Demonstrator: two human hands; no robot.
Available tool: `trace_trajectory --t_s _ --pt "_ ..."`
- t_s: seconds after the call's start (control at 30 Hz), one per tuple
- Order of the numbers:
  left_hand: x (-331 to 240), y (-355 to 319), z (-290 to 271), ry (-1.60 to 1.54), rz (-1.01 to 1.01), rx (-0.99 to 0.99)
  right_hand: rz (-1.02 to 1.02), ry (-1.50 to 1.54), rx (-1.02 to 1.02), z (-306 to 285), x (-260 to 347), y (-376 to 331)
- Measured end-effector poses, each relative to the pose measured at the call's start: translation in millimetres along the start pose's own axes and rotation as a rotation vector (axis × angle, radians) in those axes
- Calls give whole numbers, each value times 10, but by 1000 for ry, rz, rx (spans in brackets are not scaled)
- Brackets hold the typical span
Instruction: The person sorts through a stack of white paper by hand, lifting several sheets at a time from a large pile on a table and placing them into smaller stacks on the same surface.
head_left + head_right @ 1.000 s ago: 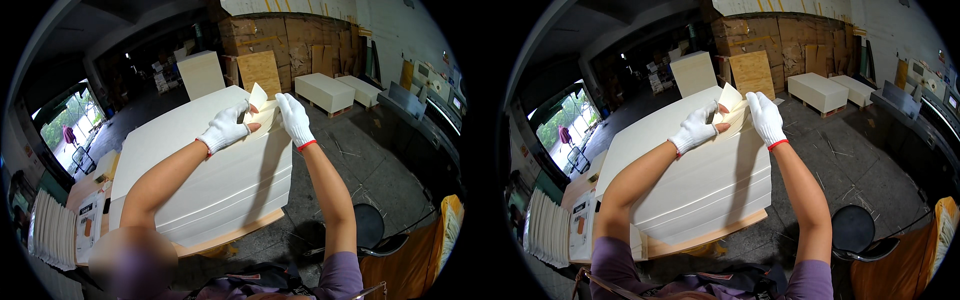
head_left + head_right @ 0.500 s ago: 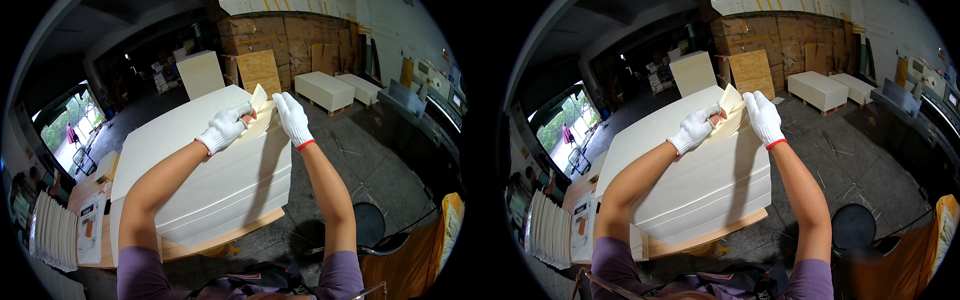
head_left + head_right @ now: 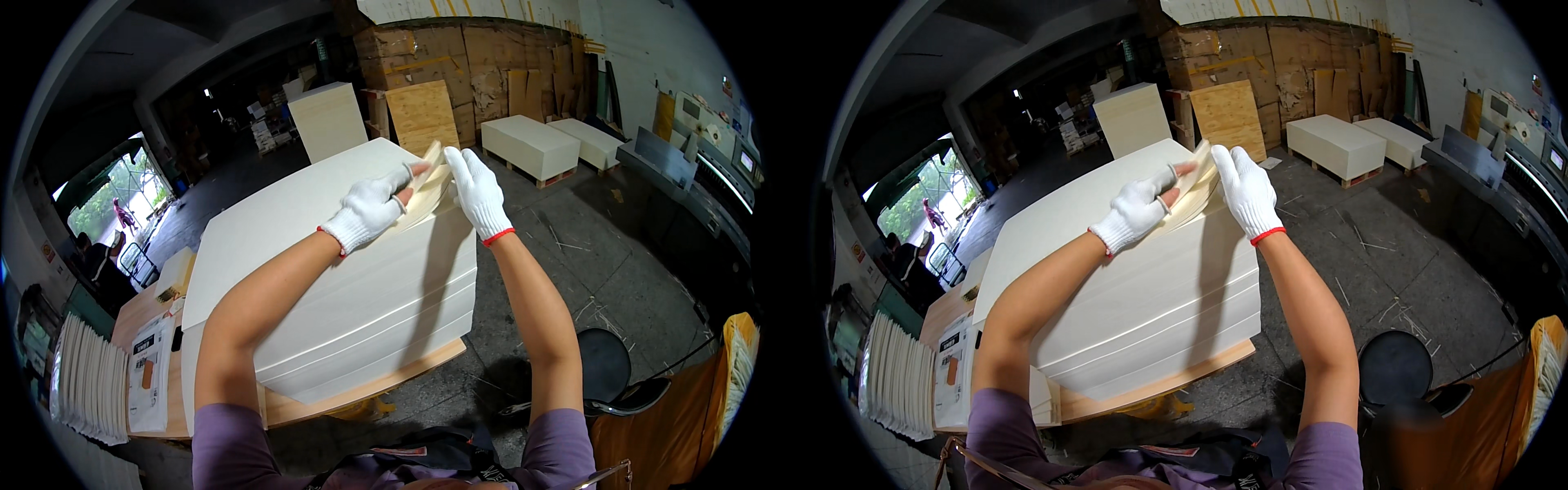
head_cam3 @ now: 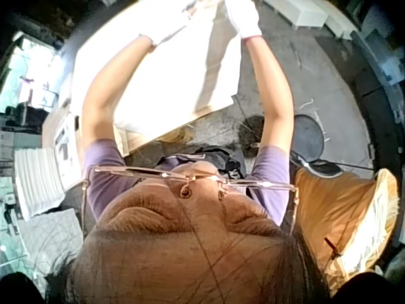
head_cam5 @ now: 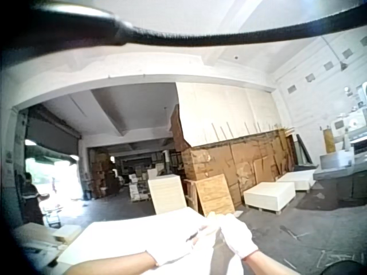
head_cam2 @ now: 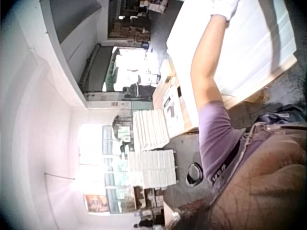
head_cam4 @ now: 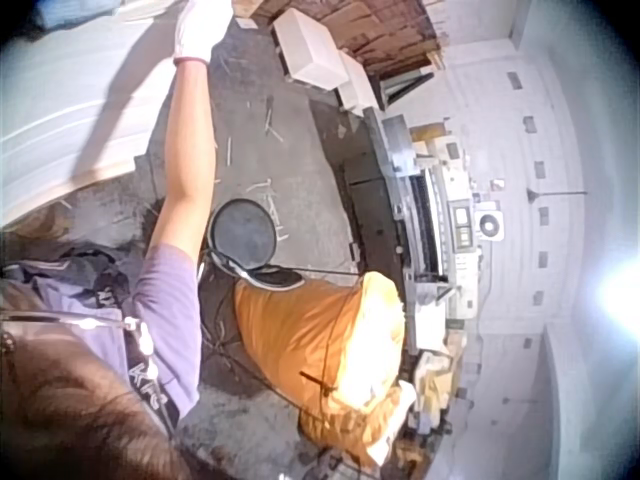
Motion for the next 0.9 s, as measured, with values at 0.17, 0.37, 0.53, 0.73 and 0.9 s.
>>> trace_trajectory --t_s 0.17,0.37,0.53,0.73,0.9 --pt "-26 17 -40 78 -49 36 -8 -2 -3 -17 35 -5" --pt "-82 -21 -7 22 -174 114 9 44 18 20 -65 15" --pt "-30 -18 -20 -52 -174 98 3 44 2 16 -5 -7" --pt "-156 -72 4 63 -24 49 -76 -125 5 -68 -47 25" --pt "-368 -115 -59 232 -115 98 11 -567 80 -520 -18 -91"
Point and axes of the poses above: each hand's wrist, its own y-axis towards the middle knuckle, its own z-axis out of the palm, x = y × z, the point moved 5 cm from there along y, towards the middle knuckle, and after that the axes turned 6 degrees about x, right-handed, at the moved point
